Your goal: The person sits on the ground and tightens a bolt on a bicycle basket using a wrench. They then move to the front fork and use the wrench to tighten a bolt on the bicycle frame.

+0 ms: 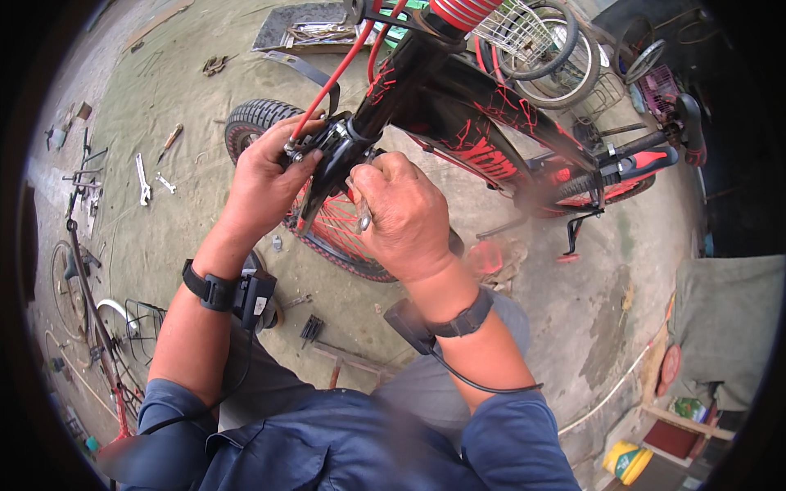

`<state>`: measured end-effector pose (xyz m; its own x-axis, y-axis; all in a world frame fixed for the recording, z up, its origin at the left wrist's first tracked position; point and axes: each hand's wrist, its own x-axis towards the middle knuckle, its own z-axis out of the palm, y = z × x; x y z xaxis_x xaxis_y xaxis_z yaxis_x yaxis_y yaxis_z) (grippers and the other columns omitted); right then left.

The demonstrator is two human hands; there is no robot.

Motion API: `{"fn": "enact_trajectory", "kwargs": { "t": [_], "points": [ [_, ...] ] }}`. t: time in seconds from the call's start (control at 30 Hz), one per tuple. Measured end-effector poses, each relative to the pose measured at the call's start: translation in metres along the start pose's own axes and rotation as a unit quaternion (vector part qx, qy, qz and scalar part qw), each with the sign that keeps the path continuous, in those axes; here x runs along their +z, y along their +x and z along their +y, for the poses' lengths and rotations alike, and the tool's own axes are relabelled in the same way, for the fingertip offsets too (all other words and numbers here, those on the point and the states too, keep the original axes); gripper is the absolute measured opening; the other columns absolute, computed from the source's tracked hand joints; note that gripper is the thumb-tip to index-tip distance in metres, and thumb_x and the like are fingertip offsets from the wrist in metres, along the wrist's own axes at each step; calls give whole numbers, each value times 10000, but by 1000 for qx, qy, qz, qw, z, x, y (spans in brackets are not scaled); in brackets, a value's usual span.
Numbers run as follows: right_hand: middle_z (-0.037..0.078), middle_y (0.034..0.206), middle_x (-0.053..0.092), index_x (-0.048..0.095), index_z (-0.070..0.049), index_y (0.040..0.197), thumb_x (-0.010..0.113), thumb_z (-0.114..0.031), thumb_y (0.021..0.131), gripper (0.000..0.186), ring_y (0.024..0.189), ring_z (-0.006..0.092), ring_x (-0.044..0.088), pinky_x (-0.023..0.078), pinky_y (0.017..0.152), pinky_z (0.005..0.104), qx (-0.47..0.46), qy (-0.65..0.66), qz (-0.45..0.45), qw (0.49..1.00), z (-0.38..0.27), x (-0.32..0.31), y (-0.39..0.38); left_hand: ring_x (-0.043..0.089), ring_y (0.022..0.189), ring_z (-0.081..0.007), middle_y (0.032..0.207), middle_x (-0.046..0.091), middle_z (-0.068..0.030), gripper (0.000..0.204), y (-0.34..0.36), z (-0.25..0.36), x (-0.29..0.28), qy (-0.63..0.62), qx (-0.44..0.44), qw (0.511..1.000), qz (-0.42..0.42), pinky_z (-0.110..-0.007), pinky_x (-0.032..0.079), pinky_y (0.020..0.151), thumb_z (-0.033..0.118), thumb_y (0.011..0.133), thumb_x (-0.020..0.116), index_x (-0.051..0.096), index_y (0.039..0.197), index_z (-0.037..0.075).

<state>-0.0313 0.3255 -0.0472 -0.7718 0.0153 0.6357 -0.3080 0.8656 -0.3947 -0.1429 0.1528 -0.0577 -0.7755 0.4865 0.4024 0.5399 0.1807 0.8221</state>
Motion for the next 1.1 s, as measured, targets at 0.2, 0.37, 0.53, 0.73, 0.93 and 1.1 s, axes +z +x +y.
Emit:
{"fn": "enact_trajectory", "kwargs": {
  "t": [0.2, 0.37, 0.53, 0.73, 0.93, 1.1],
  "points": [
    [110, 905, 635, 650, -70, 967, 745, -29, 837, 167, 757, 321, 662, 535, 644, 409, 41, 69, 26, 996, 0, -5, 3, 657, 1197, -274, 1316, 667, -146, 376, 2, -3, -2, -7, 5, 1000, -11, -354, 508, 1017, 33, 870, 725, 667, 1240, -5],
    [55, 847, 677, 614, 3, 1056, 642, -166, 1020, 175, 645, 100, 622, 477, 578, 232, 260, 299, 29, 918, 11, -17, 7, 645, 1209, -237, 1347, 654, -135, 455, 3, -3, -10, -38, -36, 997, -49, -335, 501, 1017, 3, 846, 712, 641, 1295, 2],
    [83, 841, 715, 612, 7, 1104, 646, -219, 1020, 244, 594, 92, 637, 435, 507, 200, 370, 428, 30, 824, 21, -23, 9, 608, 1004, -71, 1321, 626, -36, 510, 2, 0, -13, -40, -69, 994, -73, -220, 507, 780, -75, 857, 672, 622, 1352, 35],
    [111, 881, 734, 630, 5, 1065, 630, -208, 1027, 216, 590, 95, 652, 428, 491, 193, 410, 479, 2, 776, 26, -24, 9, 589, 933, -41, 1308, 618, -18, 530, 3, -2, -11, -71, -82, 991, -74, -201, 499, 719, -87, 859, 652, 617, 1370, 49],
    [116, 898, 739, 625, 3, 1091, 638, -229, 1022, 242, 592, 100, 665, 418, 473, 186, 431, 516, -2, 740, 30, -24, 8, 608, 1128, -112, 1367, 588, -57, 668, 3, -1, -19, -121, -148, 974, -126, -263, 513, 941, -132, 819, 542, 512, 1469, 23],
    [126, 915, 744, 630, -13, 1106, 625, -231, 1024, 233, 606, 117, 679, 425, 474, 197, 447, 520, -13, 728, 33, -26, 7, 527, 1335, -193, 1474, 533, -106, 727, 5, -2, -31, -223, -173, 945, -165, -339, 419, 1117, -69, 771, 460, 453, 1497, -30]
  ]
}}
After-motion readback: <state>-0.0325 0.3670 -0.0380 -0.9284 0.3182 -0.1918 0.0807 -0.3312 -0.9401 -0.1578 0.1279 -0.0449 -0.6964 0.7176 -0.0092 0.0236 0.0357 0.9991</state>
